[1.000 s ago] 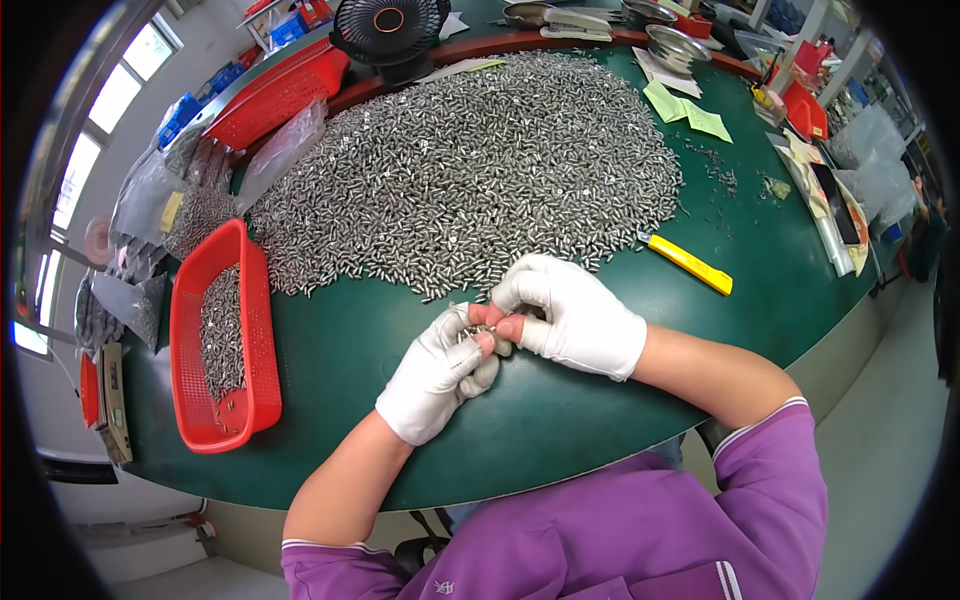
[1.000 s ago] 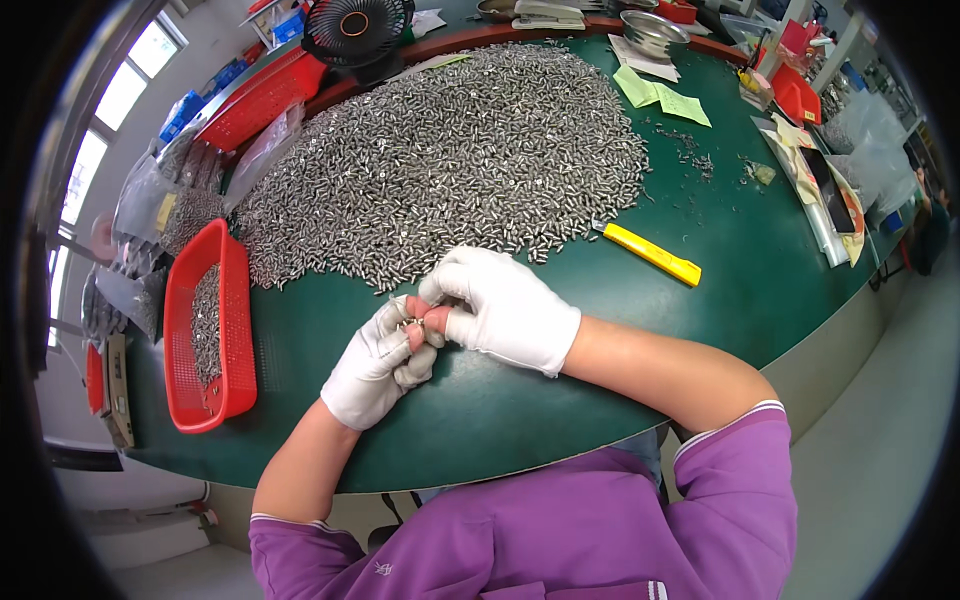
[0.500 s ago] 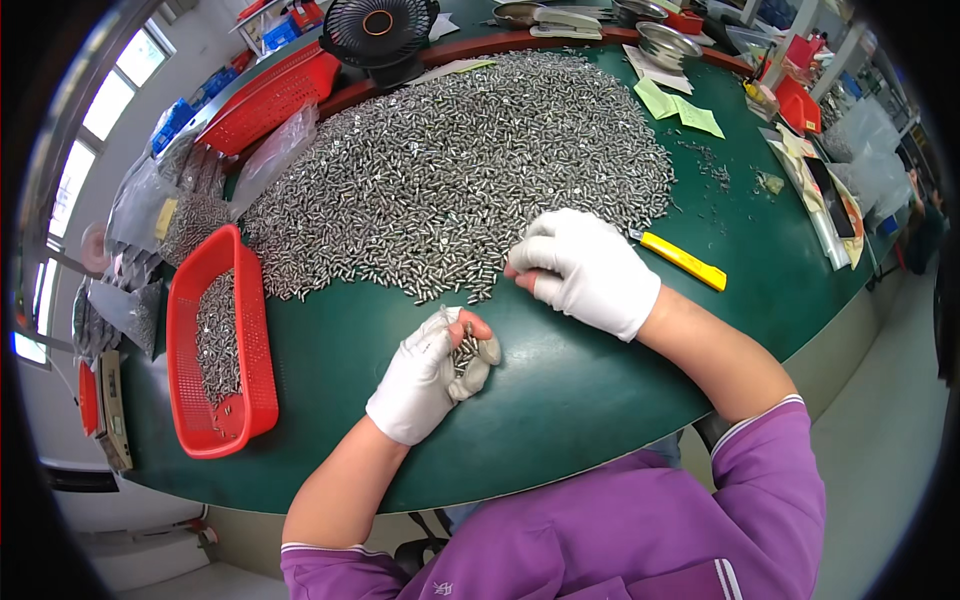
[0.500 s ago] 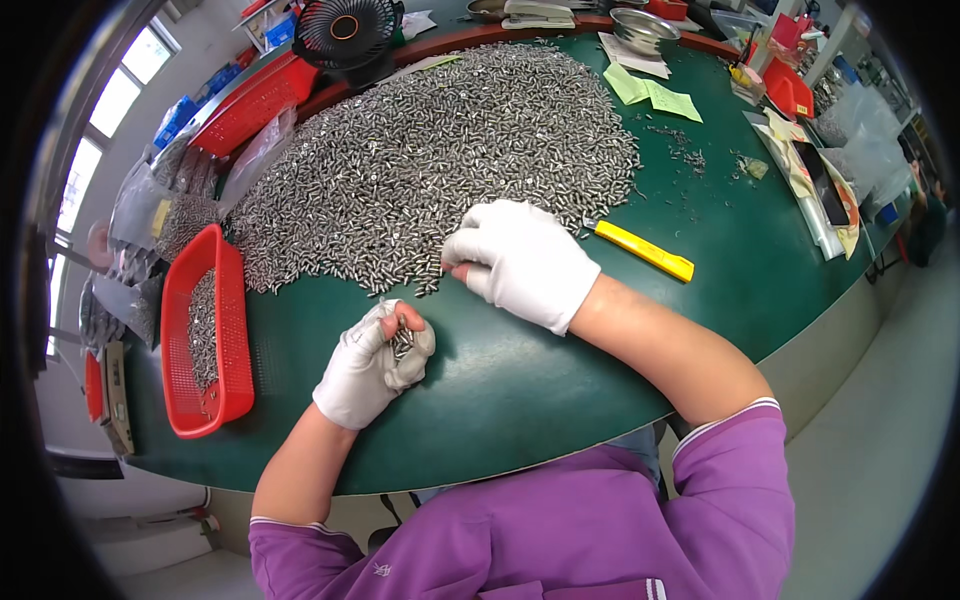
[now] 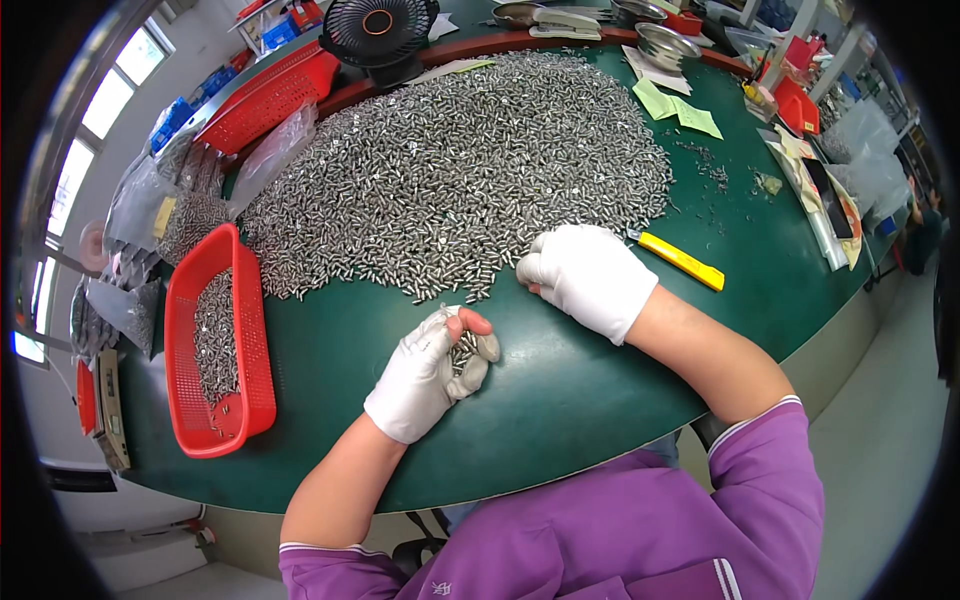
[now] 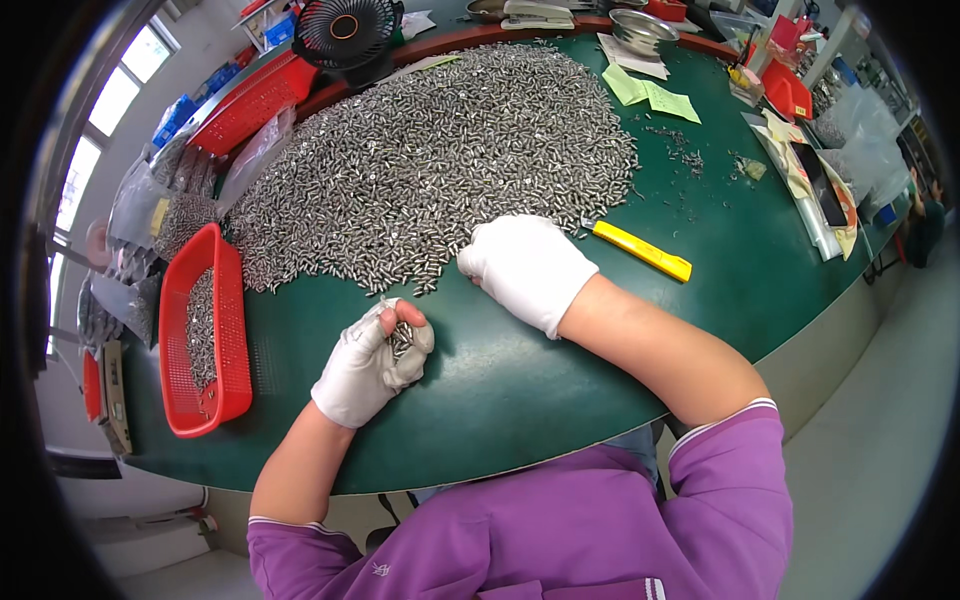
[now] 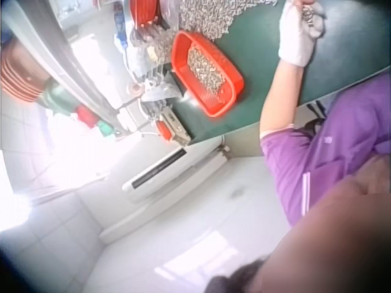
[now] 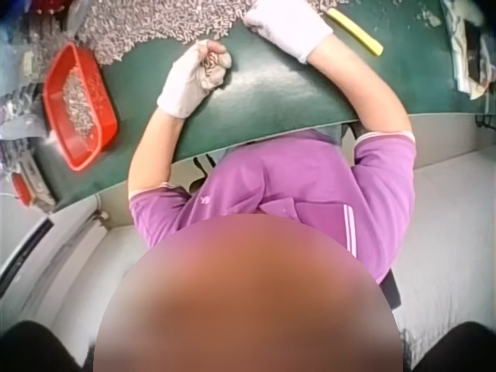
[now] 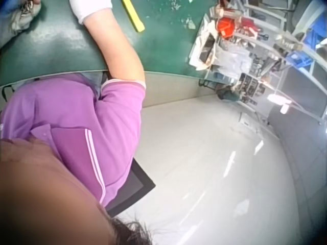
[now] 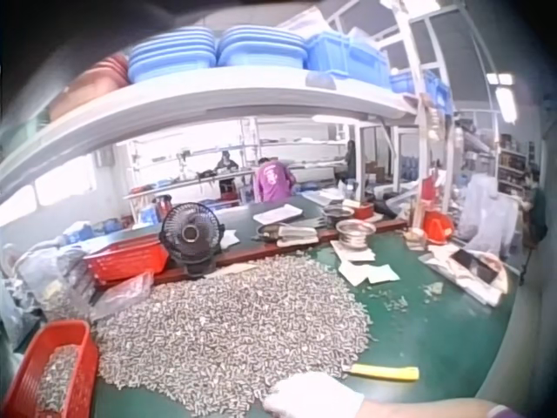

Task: Manually inspecting and sorting a large quantity of small metal screws on a manufacturing workbench.

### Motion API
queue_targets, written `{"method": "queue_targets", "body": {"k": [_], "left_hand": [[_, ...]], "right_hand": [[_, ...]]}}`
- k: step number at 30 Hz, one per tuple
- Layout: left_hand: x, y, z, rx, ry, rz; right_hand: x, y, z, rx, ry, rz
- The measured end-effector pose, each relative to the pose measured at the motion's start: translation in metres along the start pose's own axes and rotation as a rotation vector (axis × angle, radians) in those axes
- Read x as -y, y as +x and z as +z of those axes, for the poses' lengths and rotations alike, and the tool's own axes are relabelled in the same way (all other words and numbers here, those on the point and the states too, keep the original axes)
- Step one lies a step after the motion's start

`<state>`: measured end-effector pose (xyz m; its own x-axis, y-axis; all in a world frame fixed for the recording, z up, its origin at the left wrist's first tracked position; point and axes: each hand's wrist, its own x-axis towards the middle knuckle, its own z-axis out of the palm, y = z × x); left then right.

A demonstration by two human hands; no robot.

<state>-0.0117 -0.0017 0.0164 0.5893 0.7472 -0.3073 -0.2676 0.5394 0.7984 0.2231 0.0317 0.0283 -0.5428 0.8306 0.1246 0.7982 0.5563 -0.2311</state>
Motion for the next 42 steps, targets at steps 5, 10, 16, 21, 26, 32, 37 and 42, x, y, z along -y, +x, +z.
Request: {"method": "queue_targets", "body": {"k": [5,10,16,21,26,32,37,42], "left_hand": [[0.004,-0.001,-0.004,0.039,-0.048,-0.013],[0.006,-0.001,0.002,-0.044,-0.057,-0.041],[0.004,0.001,-0.001,-0.011,-0.076,-0.030],[0.001,0.000,-0.001,-0.002,-0.024,-0.024],[0.000,0.000,0.000,0.016,-0.013,-0.028],[-0.002,-0.003,0.003,-0.021,-0.008,-0.030],[0.001,0.000,0.001,-0.012,-0.065,-0.048],[0.003,0.000,-0.003,-0.010,-0.098,-0.076]], "right_hand": [[0.014,-0.001,0.011,-0.220,0.320,-0.081],[0.032,-0.005,0.018,-0.046,0.966,0.045],[0.019,0.007,0.023,-0.334,0.579,-0.122],[0.010,0.011,0.024,-0.265,0.089,-0.214],[0.011,0.009,0.024,-0.252,0.046,-0.178],[0.019,0.007,0.019,-0.149,0.012,-0.090],[0.030,0.000,0.008,-0.335,0.308,-0.124],[0.033,-0.003,0.008,-0.332,0.298,-0.211]]}}
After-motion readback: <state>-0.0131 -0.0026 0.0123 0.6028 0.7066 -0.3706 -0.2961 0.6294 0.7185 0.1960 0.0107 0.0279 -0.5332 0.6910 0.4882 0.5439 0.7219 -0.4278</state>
